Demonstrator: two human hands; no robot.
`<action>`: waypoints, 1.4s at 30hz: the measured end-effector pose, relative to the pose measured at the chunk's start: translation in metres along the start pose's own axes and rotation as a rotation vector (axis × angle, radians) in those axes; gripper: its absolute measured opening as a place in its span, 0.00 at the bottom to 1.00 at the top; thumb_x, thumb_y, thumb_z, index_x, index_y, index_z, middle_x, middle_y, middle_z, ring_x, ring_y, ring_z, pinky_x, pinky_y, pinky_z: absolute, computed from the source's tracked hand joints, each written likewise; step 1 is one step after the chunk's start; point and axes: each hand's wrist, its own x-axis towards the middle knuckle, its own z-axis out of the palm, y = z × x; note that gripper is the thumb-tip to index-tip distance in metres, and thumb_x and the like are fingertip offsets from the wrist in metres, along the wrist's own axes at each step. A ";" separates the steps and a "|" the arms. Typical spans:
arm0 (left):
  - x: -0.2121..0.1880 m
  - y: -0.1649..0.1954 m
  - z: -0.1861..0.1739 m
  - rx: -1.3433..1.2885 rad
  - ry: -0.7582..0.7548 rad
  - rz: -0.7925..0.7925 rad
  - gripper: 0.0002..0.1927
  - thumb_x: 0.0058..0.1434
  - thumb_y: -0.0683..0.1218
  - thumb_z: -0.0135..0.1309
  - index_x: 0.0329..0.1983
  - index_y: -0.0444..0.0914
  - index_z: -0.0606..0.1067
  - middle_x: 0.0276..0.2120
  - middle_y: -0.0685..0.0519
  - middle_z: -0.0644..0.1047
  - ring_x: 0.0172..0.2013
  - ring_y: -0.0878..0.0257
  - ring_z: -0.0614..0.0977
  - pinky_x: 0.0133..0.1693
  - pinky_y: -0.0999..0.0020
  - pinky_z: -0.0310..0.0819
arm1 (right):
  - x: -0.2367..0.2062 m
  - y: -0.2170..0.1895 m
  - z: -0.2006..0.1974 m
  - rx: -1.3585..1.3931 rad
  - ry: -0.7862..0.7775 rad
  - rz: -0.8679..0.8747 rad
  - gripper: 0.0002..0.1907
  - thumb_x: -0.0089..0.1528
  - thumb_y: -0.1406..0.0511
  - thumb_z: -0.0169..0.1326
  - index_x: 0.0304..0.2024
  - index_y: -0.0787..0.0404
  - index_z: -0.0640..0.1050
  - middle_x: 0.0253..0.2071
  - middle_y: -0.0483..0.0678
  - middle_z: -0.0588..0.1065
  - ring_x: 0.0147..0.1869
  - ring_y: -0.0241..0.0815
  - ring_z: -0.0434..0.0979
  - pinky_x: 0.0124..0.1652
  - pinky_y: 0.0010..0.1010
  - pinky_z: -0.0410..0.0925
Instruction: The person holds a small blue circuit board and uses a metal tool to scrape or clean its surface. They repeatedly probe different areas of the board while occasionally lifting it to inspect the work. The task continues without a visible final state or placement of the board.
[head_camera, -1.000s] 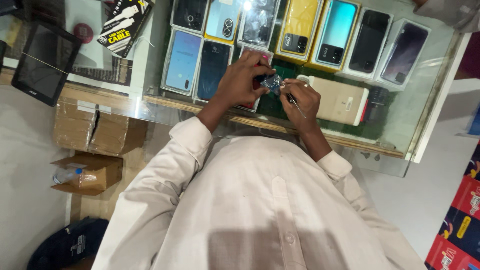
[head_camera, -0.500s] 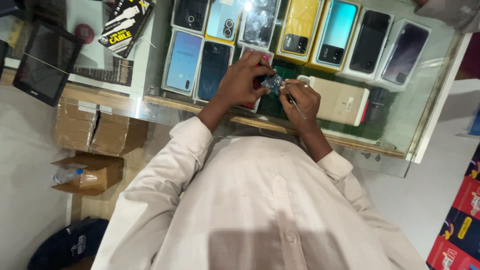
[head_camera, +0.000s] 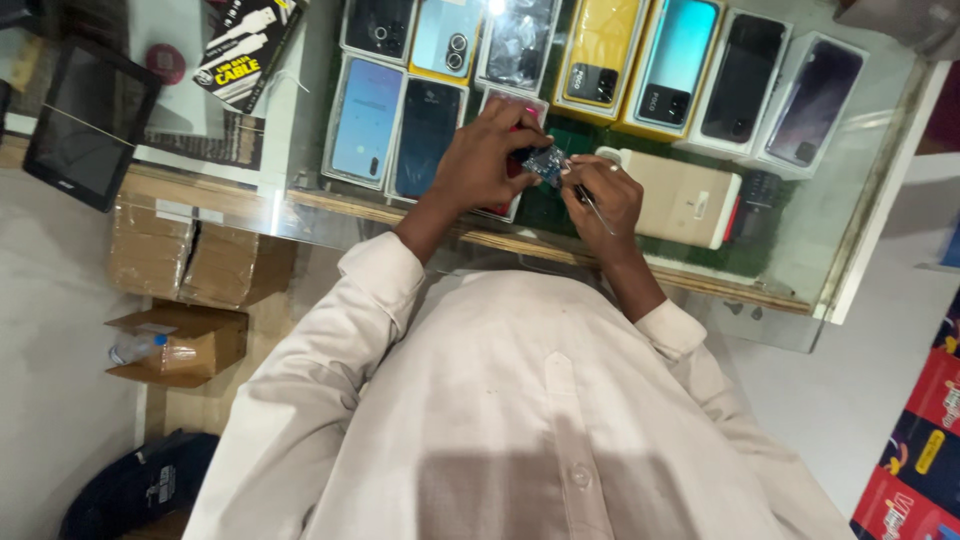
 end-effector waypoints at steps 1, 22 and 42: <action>0.000 0.000 0.000 -0.007 -0.007 0.002 0.24 0.46 0.48 0.74 0.48 0.43 0.82 0.47 0.56 0.75 0.54 0.54 0.75 0.53 0.58 0.74 | 0.000 0.000 -0.001 0.001 -0.009 -0.002 0.08 0.54 0.76 0.64 0.32 0.64 0.78 0.38 0.53 0.81 0.50 0.50 0.85 0.47 0.35 0.75; -0.012 0.007 0.005 0.006 0.001 0.002 0.24 0.46 0.48 0.74 0.48 0.44 0.82 0.48 0.56 0.75 0.54 0.54 0.74 0.53 0.58 0.74 | -0.012 -0.007 -0.002 -0.022 -0.006 0.009 0.09 0.53 0.76 0.65 0.33 0.63 0.79 0.37 0.53 0.80 0.49 0.50 0.85 0.45 0.36 0.75; -0.029 0.002 0.004 0.015 0.028 0.020 0.25 0.45 0.49 0.74 0.47 0.43 0.82 0.48 0.55 0.75 0.55 0.54 0.74 0.53 0.58 0.74 | -0.023 -0.014 0.010 -0.018 0.020 -0.034 0.09 0.54 0.76 0.65 0.34 0.64 0.78 0.37 0.52 0.80 0.48 0.49 0.84 0.48 0.35 0.76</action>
